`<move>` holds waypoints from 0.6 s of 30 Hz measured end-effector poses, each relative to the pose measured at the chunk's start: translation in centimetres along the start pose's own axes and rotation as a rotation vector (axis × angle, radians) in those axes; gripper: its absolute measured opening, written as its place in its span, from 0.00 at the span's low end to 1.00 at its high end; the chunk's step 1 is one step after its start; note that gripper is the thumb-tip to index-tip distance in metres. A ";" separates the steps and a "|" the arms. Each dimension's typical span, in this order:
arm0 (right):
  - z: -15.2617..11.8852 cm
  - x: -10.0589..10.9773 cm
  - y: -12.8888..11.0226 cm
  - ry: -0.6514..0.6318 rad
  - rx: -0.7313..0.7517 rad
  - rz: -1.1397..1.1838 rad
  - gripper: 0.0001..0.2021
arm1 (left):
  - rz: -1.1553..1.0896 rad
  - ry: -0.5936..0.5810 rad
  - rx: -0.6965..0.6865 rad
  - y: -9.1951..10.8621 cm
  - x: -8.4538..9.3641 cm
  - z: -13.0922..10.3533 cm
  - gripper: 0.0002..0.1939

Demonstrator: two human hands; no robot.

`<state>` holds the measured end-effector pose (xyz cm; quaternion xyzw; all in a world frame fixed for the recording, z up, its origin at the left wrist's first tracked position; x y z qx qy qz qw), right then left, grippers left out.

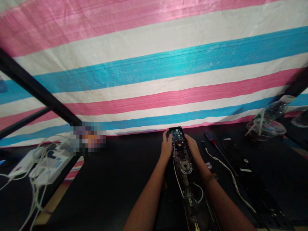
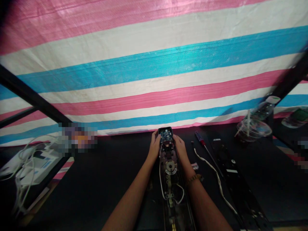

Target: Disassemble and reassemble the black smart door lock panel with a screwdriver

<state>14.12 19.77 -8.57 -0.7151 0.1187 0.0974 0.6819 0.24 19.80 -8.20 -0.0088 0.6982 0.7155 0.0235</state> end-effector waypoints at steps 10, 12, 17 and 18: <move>0.1 -0.2 0.3 0.015 0.021 -0.002 0.18 | -0.029 -0.009 0.001 0.1 -0.1 0.0 0.23; 0.1 -0.2 0.2 0.019 0.019 0.007 0.18 | -0.026 -0.012 0.004 0.1 -0.1 0.0 0.23; 0.1 -0.1 0.2 0.024 0.009 0.030 0.19 | -0.005 -0.014 0.017 0.3 -0.1 -0.1 0.23; 0.0 -0.1 0.2 0.023 0.005 0.032 0.19 | 0.000 -0.010 0.015 0.3 -0.1 -0.1 0.23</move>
Point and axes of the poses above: each hand's wrist, its own z-axis towards the middle knuckle, its own x-axis out of the back of the hand, y = z × x, the point moved 1 cm from there along z, towards the middle knuckle, and after that the axes turned 11 degrees about -y, right-handed, at the moved point
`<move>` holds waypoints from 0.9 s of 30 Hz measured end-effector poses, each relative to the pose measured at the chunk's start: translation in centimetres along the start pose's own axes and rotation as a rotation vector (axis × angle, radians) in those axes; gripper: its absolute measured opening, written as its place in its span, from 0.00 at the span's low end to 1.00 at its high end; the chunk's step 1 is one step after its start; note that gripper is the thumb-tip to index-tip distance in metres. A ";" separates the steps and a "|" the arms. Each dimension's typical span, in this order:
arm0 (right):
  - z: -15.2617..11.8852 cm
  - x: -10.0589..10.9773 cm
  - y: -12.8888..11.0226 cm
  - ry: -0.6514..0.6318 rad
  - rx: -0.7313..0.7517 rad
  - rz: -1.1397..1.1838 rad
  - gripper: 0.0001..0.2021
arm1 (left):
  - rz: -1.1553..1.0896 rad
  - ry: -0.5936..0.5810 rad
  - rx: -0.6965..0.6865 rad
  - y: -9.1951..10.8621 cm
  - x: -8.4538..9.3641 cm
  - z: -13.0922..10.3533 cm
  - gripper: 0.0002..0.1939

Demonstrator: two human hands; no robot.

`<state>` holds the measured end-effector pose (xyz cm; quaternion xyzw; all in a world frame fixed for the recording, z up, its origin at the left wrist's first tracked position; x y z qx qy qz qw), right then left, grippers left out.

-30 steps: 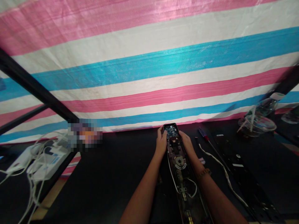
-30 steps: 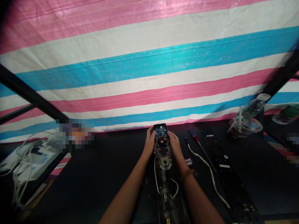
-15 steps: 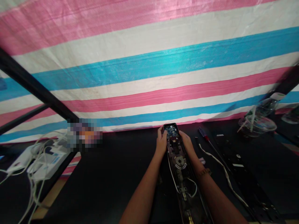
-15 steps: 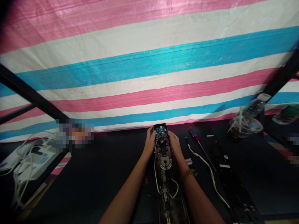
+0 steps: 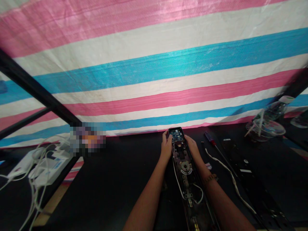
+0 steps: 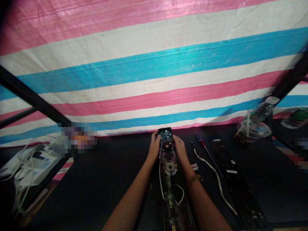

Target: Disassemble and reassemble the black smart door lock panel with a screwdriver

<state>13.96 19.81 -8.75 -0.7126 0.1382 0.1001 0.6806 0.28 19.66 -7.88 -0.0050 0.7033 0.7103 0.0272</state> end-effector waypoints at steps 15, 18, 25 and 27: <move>-0.1 -0.2 -0.5 0.006 0.005 -0.017 0.19 | 0.002 -0.003 -0.003 0.1 -0.1 -0.1 0.23; -0.2 -0.2 -0.4 0.011 0.005 -0.027 0.19 | -0.001 0.001 -0.012 0.1 0.0 0.0 0.24; -0.2 -0.1 -0.3 0.013 -0.005 -0.033 0.20 | -0.017 -0.006 -0.005 0.1 0.0 0.0 0.25; -0.1 -0.1 -0.3 0.007 -0.008 -0.027 0.20 | -0.014 -0.001 -0.005 0.2 0.0 0.0 0.24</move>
Point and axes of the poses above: each hand's wrist, its own z-axis towards the middle knuckle, its own x-axis out of the back of the hand, y = z × x, the point moved 1 cm from there along z, towards the middle knuckle, and after that the axes turned 11 degrees about -y, right-handed, at the moved point
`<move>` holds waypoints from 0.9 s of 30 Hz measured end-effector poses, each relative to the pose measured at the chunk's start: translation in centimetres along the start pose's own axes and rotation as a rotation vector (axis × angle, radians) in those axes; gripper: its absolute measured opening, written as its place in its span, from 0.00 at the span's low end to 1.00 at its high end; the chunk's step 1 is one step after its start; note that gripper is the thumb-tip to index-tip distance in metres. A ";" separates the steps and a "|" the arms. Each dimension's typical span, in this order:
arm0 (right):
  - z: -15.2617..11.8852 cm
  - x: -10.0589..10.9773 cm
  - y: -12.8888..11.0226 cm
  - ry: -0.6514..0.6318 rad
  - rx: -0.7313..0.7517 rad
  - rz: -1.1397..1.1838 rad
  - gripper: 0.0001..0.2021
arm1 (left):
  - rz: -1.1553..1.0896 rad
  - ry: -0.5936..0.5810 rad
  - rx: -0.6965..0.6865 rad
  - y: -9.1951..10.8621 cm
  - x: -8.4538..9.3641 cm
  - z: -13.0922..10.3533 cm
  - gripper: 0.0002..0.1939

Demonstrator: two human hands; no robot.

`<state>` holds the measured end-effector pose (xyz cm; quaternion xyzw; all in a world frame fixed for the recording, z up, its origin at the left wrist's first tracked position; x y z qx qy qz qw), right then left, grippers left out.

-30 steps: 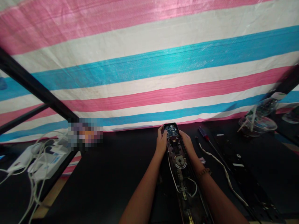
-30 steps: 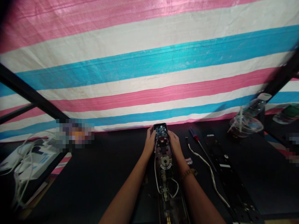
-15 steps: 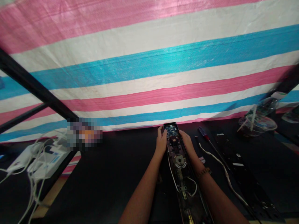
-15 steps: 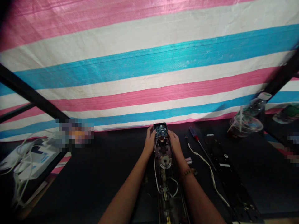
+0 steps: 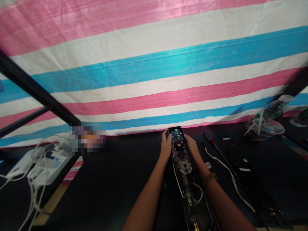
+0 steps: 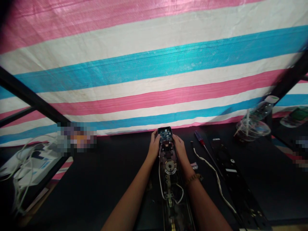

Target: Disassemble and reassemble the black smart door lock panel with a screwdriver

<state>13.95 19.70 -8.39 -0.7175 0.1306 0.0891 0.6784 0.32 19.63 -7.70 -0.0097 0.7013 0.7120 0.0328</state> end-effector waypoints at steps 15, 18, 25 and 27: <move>0.0 -0.1 0.1 -0.022 0.007 0.014 0.19 | -0.012 0.008 -0.007 -0.2 -0.1 0.0 0.23; -0.1 -0.1 0.0 0.001 -0.002 0.020 0.19 | -0.014 0.015 -0.014 -0.1 -0.1 0.0 0.23; 0.0 0.0 0.0 -0.032 -0.007 0.013 0.20 | -0.010 0.003 -0.010 -0.3 0.1 0.1 0.23; 0.0 0.0 0.0 -0.024 -0.019 0.019 0.20 | -0.008 0.004 -0.009 -0.4 0.1 0.1 0.23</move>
Point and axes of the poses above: each hand's wrist, its own z-axis towards the middle knuckle, its own x-axis out of the back of the hand, y = z × x, the point moved 1 cm from there along z, towards the middle knuckle, and after that the axes turned 11 degrees about -y, right-handed, at the moved point
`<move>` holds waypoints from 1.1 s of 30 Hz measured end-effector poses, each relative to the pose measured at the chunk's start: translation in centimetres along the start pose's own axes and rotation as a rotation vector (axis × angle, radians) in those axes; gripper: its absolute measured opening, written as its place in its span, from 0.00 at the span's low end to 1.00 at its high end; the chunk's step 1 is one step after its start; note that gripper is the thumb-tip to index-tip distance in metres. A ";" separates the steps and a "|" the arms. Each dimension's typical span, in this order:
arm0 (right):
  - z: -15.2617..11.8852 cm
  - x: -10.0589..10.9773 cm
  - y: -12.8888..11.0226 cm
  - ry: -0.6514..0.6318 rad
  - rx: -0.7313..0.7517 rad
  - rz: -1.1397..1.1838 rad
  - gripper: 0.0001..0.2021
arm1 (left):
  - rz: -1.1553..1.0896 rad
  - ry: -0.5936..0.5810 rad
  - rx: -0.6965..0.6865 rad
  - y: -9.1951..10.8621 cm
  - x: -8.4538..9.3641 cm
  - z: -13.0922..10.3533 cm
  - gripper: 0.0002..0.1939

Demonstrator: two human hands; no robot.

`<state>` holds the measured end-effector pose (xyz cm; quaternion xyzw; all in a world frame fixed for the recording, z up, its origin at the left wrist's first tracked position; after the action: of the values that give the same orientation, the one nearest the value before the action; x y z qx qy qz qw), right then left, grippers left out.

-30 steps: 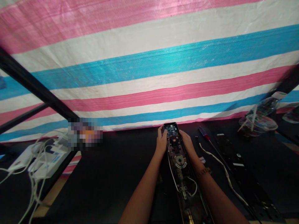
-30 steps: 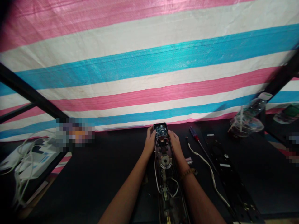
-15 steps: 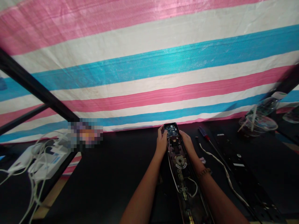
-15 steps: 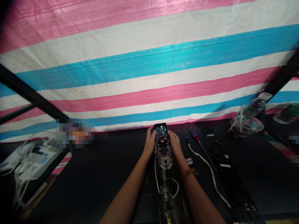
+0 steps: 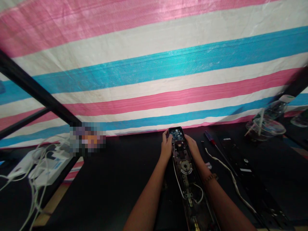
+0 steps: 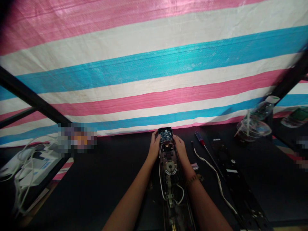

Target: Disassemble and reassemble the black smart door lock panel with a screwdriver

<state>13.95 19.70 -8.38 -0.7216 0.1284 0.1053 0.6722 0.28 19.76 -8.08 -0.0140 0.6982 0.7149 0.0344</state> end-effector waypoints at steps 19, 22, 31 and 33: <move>0.0 0.1 0.1 0.005 0.026 -0.007 0.20 | 0.002 -0.012 -0.007 -0.1 0.0 0.1 0.24; 0.0 0.0 0.0 0.006 0.036 -0.016 0.20 | -0.005 -0.015 -0.003 -0.1 -0.1 0.0 0.24; 0.1 0.1 0.1 0.010 0.028 -0.024 0.19 | 0.000 0.003 -0.008 0.0 -0.1 0.0 0.23; 0.1 0.2 0.1 0.006 0.027 -0.027 0.19 | 0.002 0.003 -0.003 0.0 -0.1 0.0 0.24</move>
<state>14.10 19.79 -8.52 -0.7144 0.1219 0.0925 0.6828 0.34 19.79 -8.05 -0.0143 0.6972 0.7160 0.0327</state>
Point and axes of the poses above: each hand's wrist, its own z-axis towards the middle knuckle, its own x-axis out of the back of the hand, y = z × x, the point moved 1 cm from there along z, towards the middle knuckle, and after that the axes turned 11 degrees about -y, right-handed, at the moved point
